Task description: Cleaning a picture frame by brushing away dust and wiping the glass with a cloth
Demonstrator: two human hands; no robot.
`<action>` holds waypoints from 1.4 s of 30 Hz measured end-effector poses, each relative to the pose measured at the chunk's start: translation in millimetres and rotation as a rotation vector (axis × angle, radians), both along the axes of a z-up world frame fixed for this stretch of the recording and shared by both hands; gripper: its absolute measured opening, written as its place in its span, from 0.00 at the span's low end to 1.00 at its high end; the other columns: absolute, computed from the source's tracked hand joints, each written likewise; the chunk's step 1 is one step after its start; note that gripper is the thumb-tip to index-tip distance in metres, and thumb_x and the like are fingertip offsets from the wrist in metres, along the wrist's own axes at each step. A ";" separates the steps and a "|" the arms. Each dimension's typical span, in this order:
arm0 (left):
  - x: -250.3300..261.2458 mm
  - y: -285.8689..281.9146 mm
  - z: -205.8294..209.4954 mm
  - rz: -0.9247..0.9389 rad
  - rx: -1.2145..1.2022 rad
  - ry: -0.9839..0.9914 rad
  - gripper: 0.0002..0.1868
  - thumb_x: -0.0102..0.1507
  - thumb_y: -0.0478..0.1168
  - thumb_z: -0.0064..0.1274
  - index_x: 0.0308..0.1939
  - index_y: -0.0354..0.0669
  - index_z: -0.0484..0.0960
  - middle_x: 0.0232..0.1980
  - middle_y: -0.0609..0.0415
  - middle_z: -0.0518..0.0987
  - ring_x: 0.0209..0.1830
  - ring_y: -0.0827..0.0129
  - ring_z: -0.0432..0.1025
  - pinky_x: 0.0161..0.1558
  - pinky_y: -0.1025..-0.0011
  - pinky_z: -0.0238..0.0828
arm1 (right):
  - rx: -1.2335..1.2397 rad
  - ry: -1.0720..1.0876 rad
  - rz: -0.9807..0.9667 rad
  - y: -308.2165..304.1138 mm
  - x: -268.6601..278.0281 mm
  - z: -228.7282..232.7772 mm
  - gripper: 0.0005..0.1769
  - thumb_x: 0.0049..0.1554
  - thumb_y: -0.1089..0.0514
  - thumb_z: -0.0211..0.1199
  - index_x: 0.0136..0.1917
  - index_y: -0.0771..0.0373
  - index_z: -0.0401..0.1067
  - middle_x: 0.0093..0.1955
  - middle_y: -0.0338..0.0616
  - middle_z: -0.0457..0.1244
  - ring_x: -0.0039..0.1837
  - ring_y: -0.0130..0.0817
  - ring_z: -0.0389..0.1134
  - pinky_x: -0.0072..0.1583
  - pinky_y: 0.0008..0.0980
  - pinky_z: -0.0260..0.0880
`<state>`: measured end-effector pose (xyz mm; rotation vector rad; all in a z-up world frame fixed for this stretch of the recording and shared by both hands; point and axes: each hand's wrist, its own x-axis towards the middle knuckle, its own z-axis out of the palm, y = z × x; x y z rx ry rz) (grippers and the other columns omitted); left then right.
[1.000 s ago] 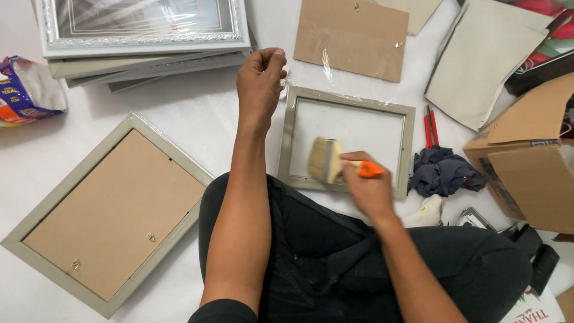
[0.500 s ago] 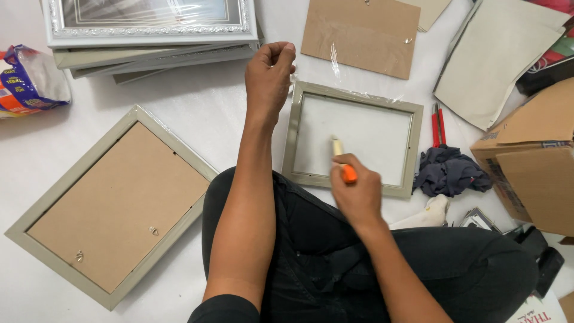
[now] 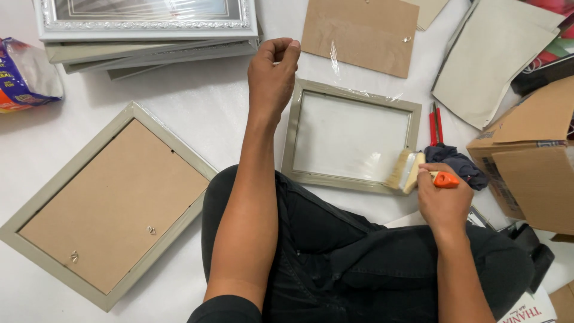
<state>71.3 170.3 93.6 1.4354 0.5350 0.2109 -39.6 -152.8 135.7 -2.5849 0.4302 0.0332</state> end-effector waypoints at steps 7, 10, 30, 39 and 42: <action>0.9 -2.5 -4.1 -0.024 0.061 0.006 0.22 0.62 0.50 0.51 0.50 0.37 0.84 0.44 0.54 0.84 0.41 0.73 0.78 0.45 0.75 0.78 | 0.014 -0.167 0.223 74.6 -6.4 -36.5 0.09 0.56 0.62 0.62 0.49 0.63 0.80 0.29 0.46 0.65 0.28 0.34 0.59 0.34 0.33 0.62; 3.0 -5.0 -11.5 -0.038 0.092 0.035 0.21 0.62 0.49 0.52 0.49 0.36 0.84 0.44 0.53 0.85 0.44 0.72 0.78 0.47 0.74 0.77 | 0.301 -0.059 0.296 126.4 -7.6 -24.2 0.10 0.55 0.65 0.60 0.50 0.59 0.79 0.23 0.38 0.62 0.23 0.25 0.55 0.27 0.26 0.53; 11.3 -6.0 -35.2 -0.050 0.143 0.025 0.23 0.63 0.52 0.55 0.52 0.39 0.83 0.40 0.50 0.85 0.37 0.64 0.81 0.40 0.64 0.79 | 0.118 -0.226 0.214 97.1 42.4 -62.9 0.09 0.54 0.59 0.63 0.49 0.50 0.80 0.32 0.58 0.67 0.36 0.55 0.71 0.38 0.43 0.66; 10.7 -1.3 -33.9 -0.036 0.133 0.064 0.25 0.63 0.52 0.55 0.55 0.36 0.82 0.42 0.49 0.85 0.38 0.64 0.80 0.39 0.64 0.79 | 0.816 0.035 -0.150 134.4 83.6 -50.3 0.14 0.55 0.60 0.61 0.53 0.63 0.79 0.42 0.66 0.69 0.45 0.47 0.77 0.48 0.39 0.82; 10.7 -1.0 -33.1 -0.040 0.136 0.057 0.27 0.63 0.52 0.56 0.57 0.34 0.80 0.42 0.48 0.85 0.38 0.64 0.80 0.39 0.64 0.78 | 0.932 0.046 -0.262 78.6 94.3 -66.2 0.16 0.56 0.60 0.60 0.57 0.66 0.73 0.46 0.63 0.67 0.47 0.52 0.76 0.51 0.45 0.81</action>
